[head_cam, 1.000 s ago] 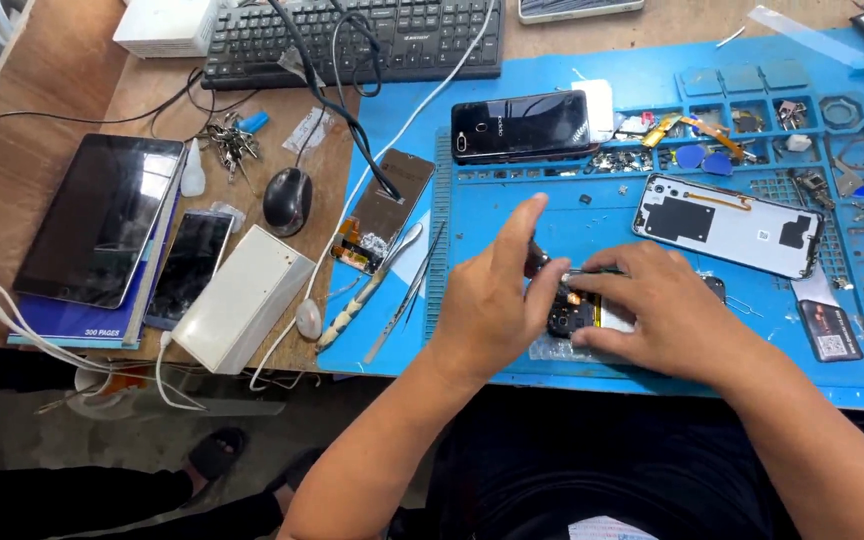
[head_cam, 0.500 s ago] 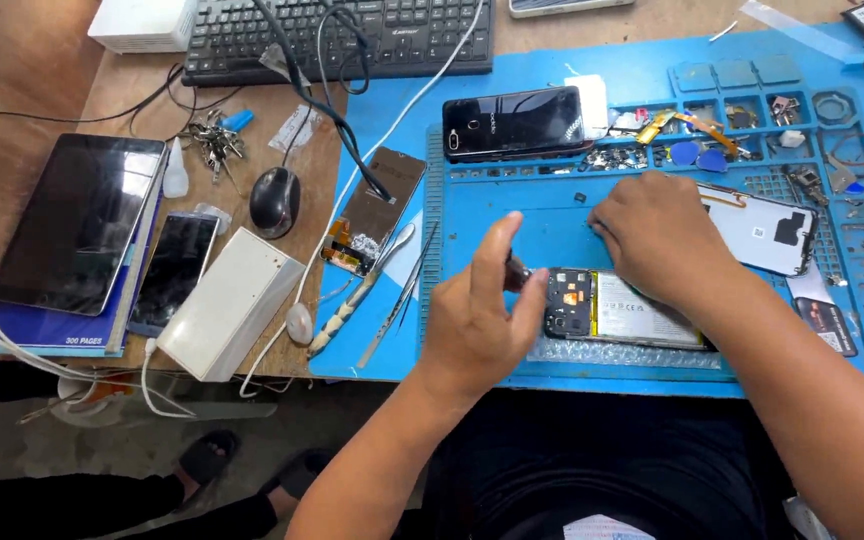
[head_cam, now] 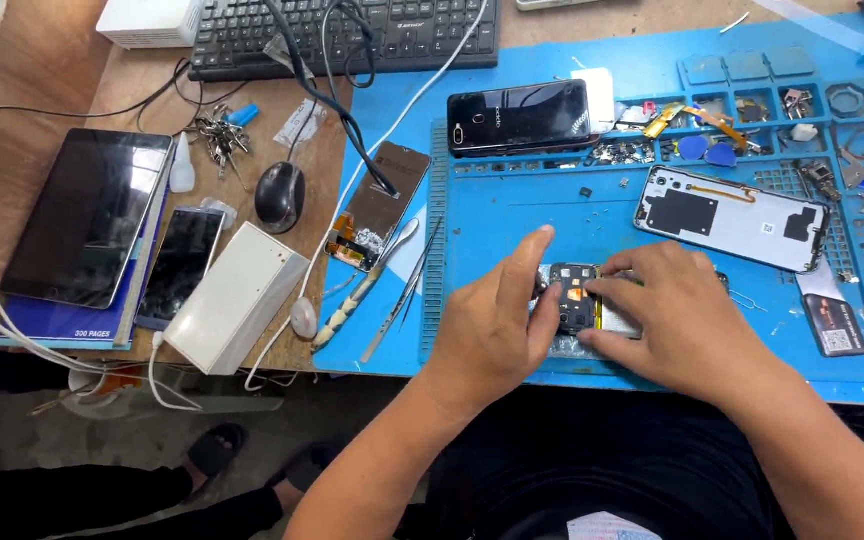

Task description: The person removes a protective film from a smartphone battery and places it into the phone chassis. The person then positions the phone back cover over the chassis and uses a screwdriver to fasten screws into the back cover.

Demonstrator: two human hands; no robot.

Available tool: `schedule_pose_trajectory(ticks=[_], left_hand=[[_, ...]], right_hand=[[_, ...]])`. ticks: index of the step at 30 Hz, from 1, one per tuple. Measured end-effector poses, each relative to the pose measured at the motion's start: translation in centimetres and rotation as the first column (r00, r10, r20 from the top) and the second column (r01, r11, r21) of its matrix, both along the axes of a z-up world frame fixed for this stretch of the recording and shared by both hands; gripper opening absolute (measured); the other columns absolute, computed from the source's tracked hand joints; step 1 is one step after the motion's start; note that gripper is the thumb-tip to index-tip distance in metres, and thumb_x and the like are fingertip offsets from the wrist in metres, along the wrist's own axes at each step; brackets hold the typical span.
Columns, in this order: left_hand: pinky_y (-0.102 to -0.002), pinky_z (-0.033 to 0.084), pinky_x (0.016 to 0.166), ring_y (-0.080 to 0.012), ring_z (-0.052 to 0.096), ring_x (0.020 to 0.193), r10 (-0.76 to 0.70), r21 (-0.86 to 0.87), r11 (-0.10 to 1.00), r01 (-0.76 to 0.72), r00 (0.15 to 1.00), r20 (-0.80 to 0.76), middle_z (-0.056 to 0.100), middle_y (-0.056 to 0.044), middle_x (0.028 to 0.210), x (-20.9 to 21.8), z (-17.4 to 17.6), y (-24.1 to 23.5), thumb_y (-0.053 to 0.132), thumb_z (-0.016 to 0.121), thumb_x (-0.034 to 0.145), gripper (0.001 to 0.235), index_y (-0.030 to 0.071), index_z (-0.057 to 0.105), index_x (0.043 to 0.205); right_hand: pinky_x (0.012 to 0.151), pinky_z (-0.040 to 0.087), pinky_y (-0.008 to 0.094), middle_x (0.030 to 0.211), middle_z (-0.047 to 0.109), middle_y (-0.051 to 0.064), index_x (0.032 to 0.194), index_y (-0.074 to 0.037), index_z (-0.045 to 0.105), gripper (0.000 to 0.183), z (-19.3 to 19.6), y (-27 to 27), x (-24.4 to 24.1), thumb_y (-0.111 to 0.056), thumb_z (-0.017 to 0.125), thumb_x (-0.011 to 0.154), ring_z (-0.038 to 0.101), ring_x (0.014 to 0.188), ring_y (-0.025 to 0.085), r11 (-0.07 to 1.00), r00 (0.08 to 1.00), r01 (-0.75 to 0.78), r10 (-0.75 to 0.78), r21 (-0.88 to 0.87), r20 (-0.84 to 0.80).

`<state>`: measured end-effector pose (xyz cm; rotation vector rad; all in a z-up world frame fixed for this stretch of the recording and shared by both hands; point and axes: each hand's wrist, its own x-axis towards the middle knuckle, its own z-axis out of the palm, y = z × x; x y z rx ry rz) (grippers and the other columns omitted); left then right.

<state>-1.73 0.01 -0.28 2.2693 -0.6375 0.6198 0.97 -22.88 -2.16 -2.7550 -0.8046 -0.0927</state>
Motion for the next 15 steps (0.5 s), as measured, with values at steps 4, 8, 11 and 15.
schedule_pose_trajectory(ticks=[4, 8, 11, 15], left_hand=[[-0.035, 0.043, 0.054, -0.0209, 0.052, 0.071, -0.119, 0.027, 0.992, 0.121, 0.99, -0.074, 0.06, -0.007, 0.094, -0.5, 0.5, 0.1, -0.003, 0.065, 0.103, 0.062, 0.006, 0.032, 0.155], [-0.039, 0.052, 0.065, -0.0283, 0.064, 0.087, -0.196, 0.025, 0.98, 0.197, 0.979, -0.065, 0.066, -0.014, 0.114, -0.2, -0.7, -0.2, -0.004, 0.062, 0.105, 0.065, 0.01, 0.027, 0.158], [-0.039, 0.046, 0.053, -0.0242, 0.059, 0.071, -0.049, 0.145, 0.989, 0.031, 0.992, 0.119, 0.064, -0.007, 0.092, 0.7, -1.1, -0.7, 0.017, 0.07, 0.107, 0.055, 0.009, 0.037, 0.15], [-0.041, 0.056, 0.073, -0.0333, 0.065, 0.1, -0.388, -0.201, 0.92, 0.335, 0.85, -0.357, 0.057, -0.018, 0.137, -0.6, 3.1, -1.1, -0.003, 0.047, 0.102, 0.056, 0.015, 0.032, 0.153]], right_hand=[[0.082, 0.048, 0.054, 0.126, 0.064, 0.002, 0.115, -0.027, 0.074, 0.053, -0.5, 0.0, -0.5, -0.056, 0.081, 0.072, 0.057, 0.116, 0.032, 1.0, 1.0, 0.005, -0.005, 0.025, 0.007], [0.084, 0.045, 0.055, 0.131, 0.062, 0.004, 0.122, -0.03, 0.071, 0.052, -0.7, 0.0, -0.4, -0.054, 0.078, 0.076, 0.055, 0.119, 0.034, 0.999, 0.999, 0.002, -0.001, 0.032, -0.036], [0.084, 0.045, 0.056, 0.13, 0.062, 0.005, 0.113, -0.029, 0.073, 0.044, -0.9, 0.1, -0.6, -0.052, 0.078, 0.077, 0.056, 0.118, 0.035, 0.999, 1.0, 0.002, -0.001, 0.051, -0.02], [0.079, 0.046, 0.057, 0.128, 0.062, 0.011, 0.108, -0.025, 0.071, 0.039, -1.4, -0.1, -0.5, -0.047, 0.079, 0.077, 0.057, 0.112, 0.038, 0.996, 0.999, -0.037, 0.034, 0.079, 0.039]])
